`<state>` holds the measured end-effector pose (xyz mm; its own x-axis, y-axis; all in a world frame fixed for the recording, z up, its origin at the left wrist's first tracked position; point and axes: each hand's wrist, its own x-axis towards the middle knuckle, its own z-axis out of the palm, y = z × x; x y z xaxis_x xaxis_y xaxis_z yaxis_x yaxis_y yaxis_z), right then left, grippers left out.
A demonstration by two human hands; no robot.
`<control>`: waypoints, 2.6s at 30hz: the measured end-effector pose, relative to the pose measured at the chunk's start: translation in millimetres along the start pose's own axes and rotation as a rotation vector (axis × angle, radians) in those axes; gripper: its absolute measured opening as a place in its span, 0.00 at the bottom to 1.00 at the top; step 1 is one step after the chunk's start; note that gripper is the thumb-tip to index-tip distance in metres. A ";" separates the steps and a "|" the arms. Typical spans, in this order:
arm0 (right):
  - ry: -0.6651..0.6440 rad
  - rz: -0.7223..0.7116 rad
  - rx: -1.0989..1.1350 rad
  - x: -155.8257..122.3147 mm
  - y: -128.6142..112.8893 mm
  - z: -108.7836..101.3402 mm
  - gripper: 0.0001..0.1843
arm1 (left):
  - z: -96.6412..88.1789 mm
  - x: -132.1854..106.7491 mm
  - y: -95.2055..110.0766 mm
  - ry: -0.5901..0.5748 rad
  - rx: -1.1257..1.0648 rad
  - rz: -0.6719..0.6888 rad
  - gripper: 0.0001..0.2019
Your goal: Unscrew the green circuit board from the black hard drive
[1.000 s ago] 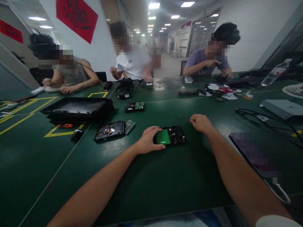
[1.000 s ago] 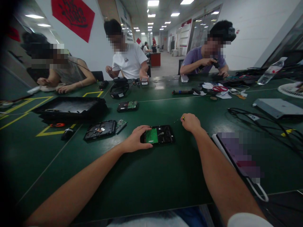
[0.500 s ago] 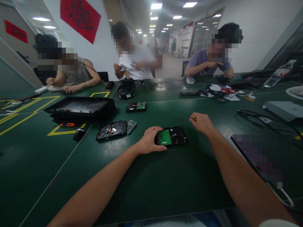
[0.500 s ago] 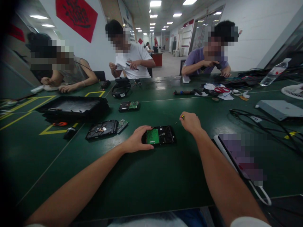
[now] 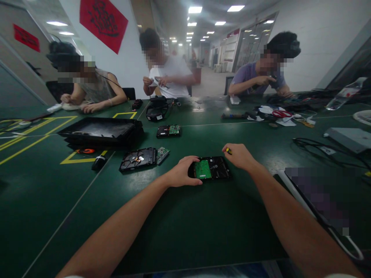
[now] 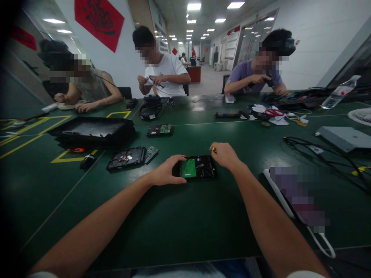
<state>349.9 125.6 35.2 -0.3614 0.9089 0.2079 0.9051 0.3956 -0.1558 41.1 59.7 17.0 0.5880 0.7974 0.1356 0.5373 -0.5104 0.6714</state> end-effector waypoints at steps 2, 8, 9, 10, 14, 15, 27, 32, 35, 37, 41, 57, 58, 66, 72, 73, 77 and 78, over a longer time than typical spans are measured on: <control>0.009 0.011 0.009 -0.1 0.2 1.1 0.11 | 1.6 0.2 -1.3 0.021 0.012 0.015 0.42; 0.023 0.034 0.033 -0.4 -5.0 0.2 0.08 | 6.0 0.2 -2.6 0.049 0.027 0.023 0.41; 0.021 0.031 0.037 -0.6 -6.9 -0.4 0.08 | 5.9 0.0 -2.0 0.052 0.028 0.021 0.41; 0.021 0.024 0.042 -0.9 -9.1 -0.9 0.07 | 5.7 -0.2 -1.5 0.055 0.028 0.020 0.41; 0.041 -0.076 0.069 -2.5 -22.8 -1.1 0.05 | 5.5 -0.1 -1.2 0.054 0.036 0.023 0.42; 0.055 -0.101 0.075 -3.1 -27.8 -0.7 0.05 | 5.9 0.1 -1.7 0.052 0.040 0.026 0.42; -0.019 -0.221 0.032 -13.3 -85.5 1.5 0.10 | 15.1 3.2 -6.7 0.110 0.116 0.043 0.41; -0.043 -0.262 0.014 -13.1 -89.6 3.8 0.10 | 16.5 3.2 -6.0 0.109 0.126 0.032 0.42; -0.056 -0.279 0.001 -13.3 -92.7 4.6 0.10 | 16.3 2.7 -3.6 0.110 0.135 0.029 0.41; -0.059 -0.287 -0.013 -13.6 -94.8 4.8 0.09 | 15.8 2.3 -2.1 0.114 0.132 0.028 0.40; -0.064 -0.300 -0.024 -14.0 -96.1 4.2 0.10 | 15.2 2.1 -1.5 0.116 0.128 0.030 0.40; 0.072 -0.222 0.146 -13.9 -81.6 -3.1 0.10 | 15.0 2.2 -4.3 0.107 0.115 0.027 0.43; 0.100 -0.207 0.175 -13.8 -80.8 -3.4 0.13 | 15.0 2.0 -4.4 0.108 0.116 0.030 0.43; 0.350 -0.149 0.224 -9.5 -70.0 -18.4 0.25 | 15.6 1.0 -4.2 0.114 0.144 0.057 0.43; 0.565 -0.055 0.367 -21.9 -83.0 -36.4 0.27 | 14.9 0.7 -5.5 0.106 0.141 0.075 0.45; 0.587 -0.048 0.432 -24.6 -86.9 -34.0 0.28 | 14.3 0.3 -5.7 0.100 0.134 0.078 0.46; 0.618 -0.103 0.643 -30.7 -98.8 -13.4 0.32 | 13.1 -0.5 -7.5 0.091 0.119 0.082 0.49; 0.643 -0.130 0.663 -30.8 -100.0 -8.0 0.32 | 13.4 -0.5 -8.1 0.094 0.124 0.083 0.49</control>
<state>272.3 57.0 52.1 -0.0783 0.6830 0.7262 0.4817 0.6637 -0.5723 44.6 59.1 1.7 0.5776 0.7745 0.2579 0.5630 -0.6067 0.5612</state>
